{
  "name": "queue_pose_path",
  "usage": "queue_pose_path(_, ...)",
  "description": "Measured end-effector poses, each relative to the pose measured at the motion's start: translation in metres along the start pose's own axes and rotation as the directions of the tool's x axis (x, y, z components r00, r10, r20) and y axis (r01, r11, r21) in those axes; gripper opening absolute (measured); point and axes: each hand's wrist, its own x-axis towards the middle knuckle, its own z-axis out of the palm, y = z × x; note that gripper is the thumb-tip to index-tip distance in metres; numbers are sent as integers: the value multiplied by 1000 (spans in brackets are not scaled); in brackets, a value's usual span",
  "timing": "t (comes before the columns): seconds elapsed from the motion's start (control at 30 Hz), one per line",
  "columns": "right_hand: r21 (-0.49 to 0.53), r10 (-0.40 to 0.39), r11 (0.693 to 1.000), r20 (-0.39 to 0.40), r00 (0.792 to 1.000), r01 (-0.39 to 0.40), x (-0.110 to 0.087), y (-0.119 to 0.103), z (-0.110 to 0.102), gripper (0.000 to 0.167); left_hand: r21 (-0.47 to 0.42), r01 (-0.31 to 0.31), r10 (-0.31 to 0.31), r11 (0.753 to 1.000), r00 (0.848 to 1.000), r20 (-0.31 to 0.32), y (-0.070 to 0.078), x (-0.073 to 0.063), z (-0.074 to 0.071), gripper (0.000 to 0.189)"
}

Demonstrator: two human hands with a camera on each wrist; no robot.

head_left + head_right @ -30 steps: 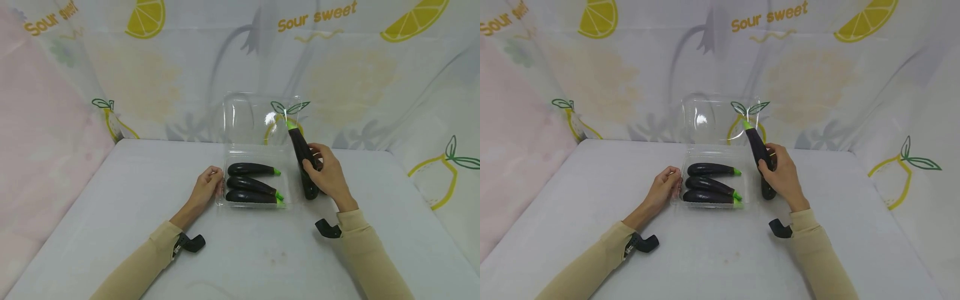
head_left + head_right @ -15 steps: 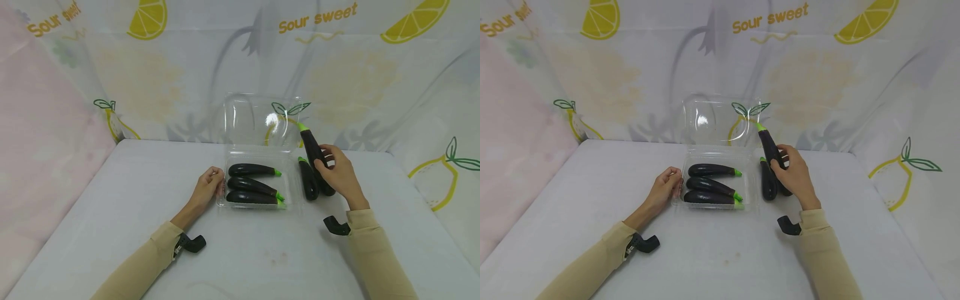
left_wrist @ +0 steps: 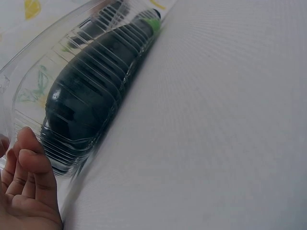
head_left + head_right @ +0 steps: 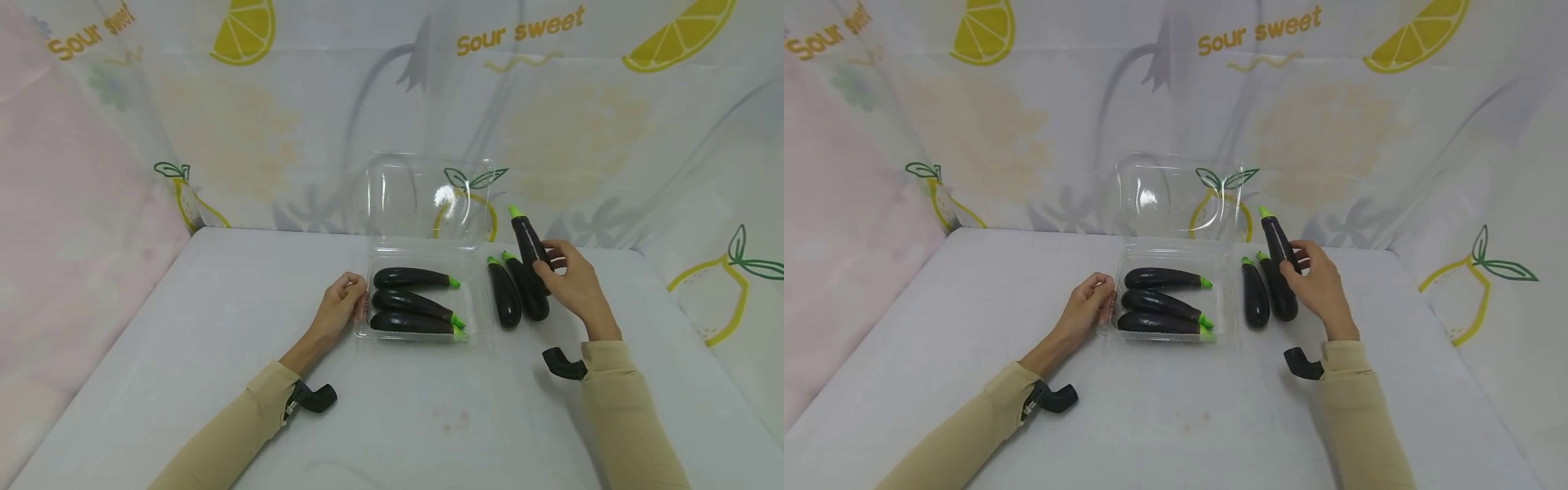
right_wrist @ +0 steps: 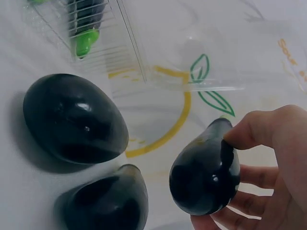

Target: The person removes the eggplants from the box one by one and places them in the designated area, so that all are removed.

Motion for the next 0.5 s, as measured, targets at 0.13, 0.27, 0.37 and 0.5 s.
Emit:
queue_pose_path(0.13, -3, 25, 1000, 8, 1000, -25, 0, 4, -3, 54, -6, -4, 4, 1000, 1000, 0, 0, 0, 0, 25)
queue_pose_path(0.27, -18, 54, 998, 8, 999, -54, 0, 7, -6, 53, -3, -5, 5, 1000, 1000, 4, -1, 0, 0, 25)
queue_pose_path(0.37, -31, 77, 997, 8, 997, -77, 0, 9, -8, 54, 2, -1, 1, 1000, 1000, 5, 0, 0, 0, 26)
queue_pose_path(0.5, -40, 110, 993, 16, 994, -110, 1, 11, -11, 54, 6, 3, -3, 1000, 1000, 4, 1, 0, 0, 24)
